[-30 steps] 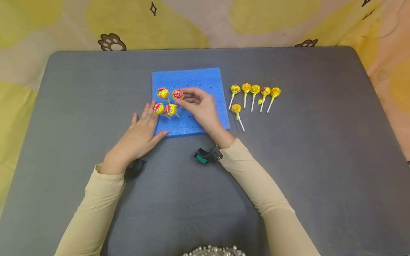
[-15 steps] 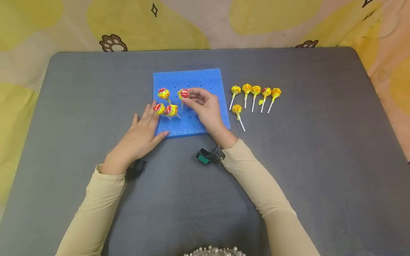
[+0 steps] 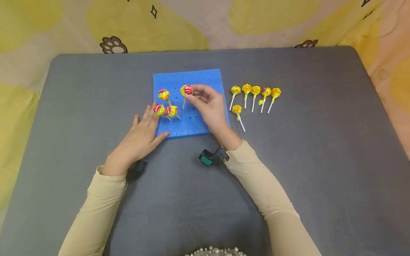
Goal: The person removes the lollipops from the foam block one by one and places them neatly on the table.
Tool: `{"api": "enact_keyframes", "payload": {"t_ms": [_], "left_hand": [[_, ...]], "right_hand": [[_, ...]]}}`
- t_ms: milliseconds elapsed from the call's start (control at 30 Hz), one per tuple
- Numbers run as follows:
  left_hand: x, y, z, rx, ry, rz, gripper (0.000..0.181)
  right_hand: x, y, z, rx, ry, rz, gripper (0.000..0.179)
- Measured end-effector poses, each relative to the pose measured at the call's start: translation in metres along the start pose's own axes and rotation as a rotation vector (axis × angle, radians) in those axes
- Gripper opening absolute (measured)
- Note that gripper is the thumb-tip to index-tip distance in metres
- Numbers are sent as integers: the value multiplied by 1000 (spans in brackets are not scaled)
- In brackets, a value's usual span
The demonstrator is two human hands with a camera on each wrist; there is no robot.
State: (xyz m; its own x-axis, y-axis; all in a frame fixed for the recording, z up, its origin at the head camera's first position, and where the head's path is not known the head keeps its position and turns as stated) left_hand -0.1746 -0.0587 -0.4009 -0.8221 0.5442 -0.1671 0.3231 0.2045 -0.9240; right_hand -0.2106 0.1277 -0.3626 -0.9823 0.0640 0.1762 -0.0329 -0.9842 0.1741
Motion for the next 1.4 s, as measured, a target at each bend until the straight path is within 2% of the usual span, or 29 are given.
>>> {"api": "enact_keyframes", "payload": {"t_ms": [233, 567, 733, 933, 1133, 1233, 1400], "left_hand": [[-1, 0, -1, -7, -5, 2, 79], [0, 0, -2, -8, 5, 5, 79], [0, 0, -3, -9, 6, 5, 78], [-1, 0, -1, -7, 1, 11, 78], [-1, 0, -1, -11, 6, 7, 78], [-1, 0, -1, -11, 5, 8, 79], [0, 0, -1, -12, 5, 8, 79]], "right_hand": [[-7, -12, 11, 56, -5, -12, 21], [-16, -46, 26, 86, -41, -51, 21], [-21, -64, 27, 94, -21, -106, 19], [-24, -80, 30, 119, -9, -173, 27], [-20, -95, 40, 88, -25, -180, 24], [-18, -103, 45, 85, -1, -171, 17], [-15, -119, 48, 99, 106, -166, 10]]}}
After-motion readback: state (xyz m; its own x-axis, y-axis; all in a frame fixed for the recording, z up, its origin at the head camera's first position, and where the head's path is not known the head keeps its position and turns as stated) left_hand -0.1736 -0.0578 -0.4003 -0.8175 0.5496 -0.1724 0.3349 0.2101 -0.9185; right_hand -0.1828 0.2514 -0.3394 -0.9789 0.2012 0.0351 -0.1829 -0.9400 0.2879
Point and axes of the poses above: each hand's wrist, its own x-axis towards the middle knuckle, its own y-axis out of the palm, z = x × y, the point moved 7 cm from there along x, towards the middle knuckle, and after that the axes turned 5 degrees about y, right-handed, at the moved point
